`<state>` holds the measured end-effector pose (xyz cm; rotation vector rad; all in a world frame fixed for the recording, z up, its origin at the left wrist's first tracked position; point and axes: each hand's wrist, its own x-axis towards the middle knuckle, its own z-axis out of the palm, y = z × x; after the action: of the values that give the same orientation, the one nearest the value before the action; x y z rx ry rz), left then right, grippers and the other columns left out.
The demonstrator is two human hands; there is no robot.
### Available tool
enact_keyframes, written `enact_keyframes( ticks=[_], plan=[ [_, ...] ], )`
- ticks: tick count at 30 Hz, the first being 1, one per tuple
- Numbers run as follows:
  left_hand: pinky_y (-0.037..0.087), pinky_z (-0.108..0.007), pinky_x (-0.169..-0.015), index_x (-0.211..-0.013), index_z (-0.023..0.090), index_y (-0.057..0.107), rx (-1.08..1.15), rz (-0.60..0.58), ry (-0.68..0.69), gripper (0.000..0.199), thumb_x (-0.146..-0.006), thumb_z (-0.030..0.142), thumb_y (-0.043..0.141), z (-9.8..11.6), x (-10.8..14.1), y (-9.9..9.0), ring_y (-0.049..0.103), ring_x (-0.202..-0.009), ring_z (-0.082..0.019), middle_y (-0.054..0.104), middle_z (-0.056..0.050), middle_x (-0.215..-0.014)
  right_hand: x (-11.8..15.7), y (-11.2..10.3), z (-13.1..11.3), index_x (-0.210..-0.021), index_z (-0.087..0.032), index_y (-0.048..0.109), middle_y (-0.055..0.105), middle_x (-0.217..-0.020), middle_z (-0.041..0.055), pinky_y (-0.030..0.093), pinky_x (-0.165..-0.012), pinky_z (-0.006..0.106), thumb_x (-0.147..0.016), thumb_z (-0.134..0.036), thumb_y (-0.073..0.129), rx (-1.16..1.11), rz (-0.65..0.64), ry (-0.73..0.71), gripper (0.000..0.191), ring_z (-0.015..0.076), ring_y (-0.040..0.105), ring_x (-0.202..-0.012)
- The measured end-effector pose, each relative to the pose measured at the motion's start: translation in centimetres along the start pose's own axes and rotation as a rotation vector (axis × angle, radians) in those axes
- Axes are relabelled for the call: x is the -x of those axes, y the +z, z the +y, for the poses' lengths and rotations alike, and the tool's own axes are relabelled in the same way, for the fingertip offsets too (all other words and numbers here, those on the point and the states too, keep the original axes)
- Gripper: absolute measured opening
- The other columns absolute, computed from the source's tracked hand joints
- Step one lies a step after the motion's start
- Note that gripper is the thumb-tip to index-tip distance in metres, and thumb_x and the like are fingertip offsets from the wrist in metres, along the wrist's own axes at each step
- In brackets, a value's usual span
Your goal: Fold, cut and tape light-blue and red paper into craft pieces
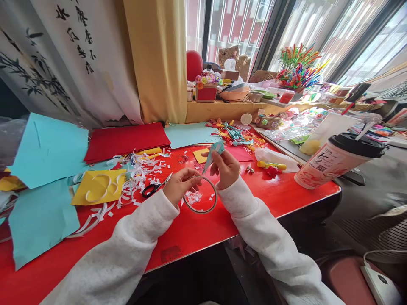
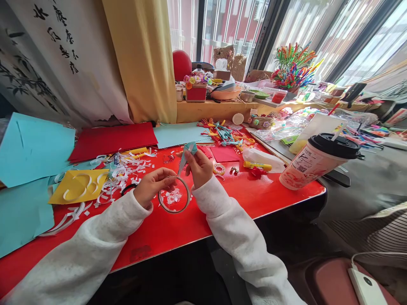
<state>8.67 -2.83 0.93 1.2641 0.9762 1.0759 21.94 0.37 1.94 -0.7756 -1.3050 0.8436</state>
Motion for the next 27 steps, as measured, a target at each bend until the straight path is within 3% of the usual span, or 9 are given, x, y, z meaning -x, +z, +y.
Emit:
enact_keyframes(
  ticks=[5, 11, 14, 18, 23, 27],
  plan=[
    [0.043, -0.025, -0.060, -0.070, 0.013, 0.061, -0.067, -0.053, -0.008, 0.024, -0.061, 0.035, 0.061, -0.35, -0.08, -0.36, 0.054, -0.060, -0.011, 0.059, -0.002, -0.065, -0.10, 0.03, -0.11, -0.080, -0.017, 0.052, 0.063, -0.066, 0.0026, 0.046, -0.046, 0.023, -0.073, -0.039, 0.047, -0.012, 0.054, 0.007, 0.023, 0.0098, 0.055, -0.049],
    [0.044, -0.032, -0.070, -0.078, 0.017, 0.065, -0.174, -0.159, -0.045, 0.026, -0.061, 0.036, 0.061, -0.55, 0.02, -0.34, 0.057, -0.072, -0.019, 0.065, -0.004, -0.073, 0.15, 0.01, -0.21, -0.079, -0.018, 0.049, 0.062, -0.065, 0.0013, 0.046, -0.040, 0.022, -0.071, -0.041, 0.048, -0.064, -0.108, 0.109, 0.024, 0.0106, 0.056, -0.043],
    [0.040, -0.034, -0.080, -0.085, 0.018, 0.064, -0.332, -0.089, 0.040, 0.028, -0.065, 0.038, 0.056, -0.28, -0.04, -0.46, 0.055, -0.087, -0.021, 0.064, -0.005, -0.086, 0.29, 0.16, -0.09, -0.081, -0.017, 0.050, 0.061, -0.062, 0.0013, 0.048, -0.045, 0.024, -0.071, -0.040, 0.050, -0.076, -0.137, 0.109, 0.025, 0.0116, 0.058, -0.047],
    [0.040, -0.032, -0.079, -0.089, 0.015, 0.061, -0.339, 0.026, 0.134, 0.035, -0.073, 0.041, 0.044, 0.02, -0.04, -0.34, 0.055, -0.085, -0.019, 0.063, -0.006, -0.086, 0.43, 0.38, 0.24, -0.078, -0.016, 0.052, 0.061, -0.063, 0.0020, 0.050, -0.055, 0.026, -0.070, -0.039, 0.051, -0.026, -0.147, 0.077, 0.024, 0.0130, 0.059, -0.057],
    [0.040, -0.030, -0.078, -0.072, 0.016, 0.063, -0.306, 0.074, 0.168, 0.024, -0.063, 0.037, 0.058, -0.12, 0.16, 0.15, 0.053, -0.088, -0.020, 0.063, -0.003, -0.075, 0.47, 0.63, 0.51, -0.074, -0.017, 0.053, 0.061, -0.063, 0.0016, 0.049, -0.056, 0.025, -0.070, -0.037, 0.051, -0.028, -0.280, 0.096, 0.021, 0.0125, 0.059, -0.059],
    [0.043, -0.029, -0.065, -0.061, 0.014, 0.060, -0.226, 0.100, 0.070, 0.023, -0.060, 0.037, 0.061, -0.39, 0.18, 0.11, 0.055, -0.068, -0.017, 0.061, -0.003, -0.063, 0.45, 0.72, 0.43, -0.074, -0.017, 0.055, 0.063, -0.072, 0.0031, 0.049, -0.064, 0.026, -0.070, -0.037, 0.052, -0.052, -0.336, 0.116, 0.021, 0.0133, 0.060, -0.068]
  ],
)
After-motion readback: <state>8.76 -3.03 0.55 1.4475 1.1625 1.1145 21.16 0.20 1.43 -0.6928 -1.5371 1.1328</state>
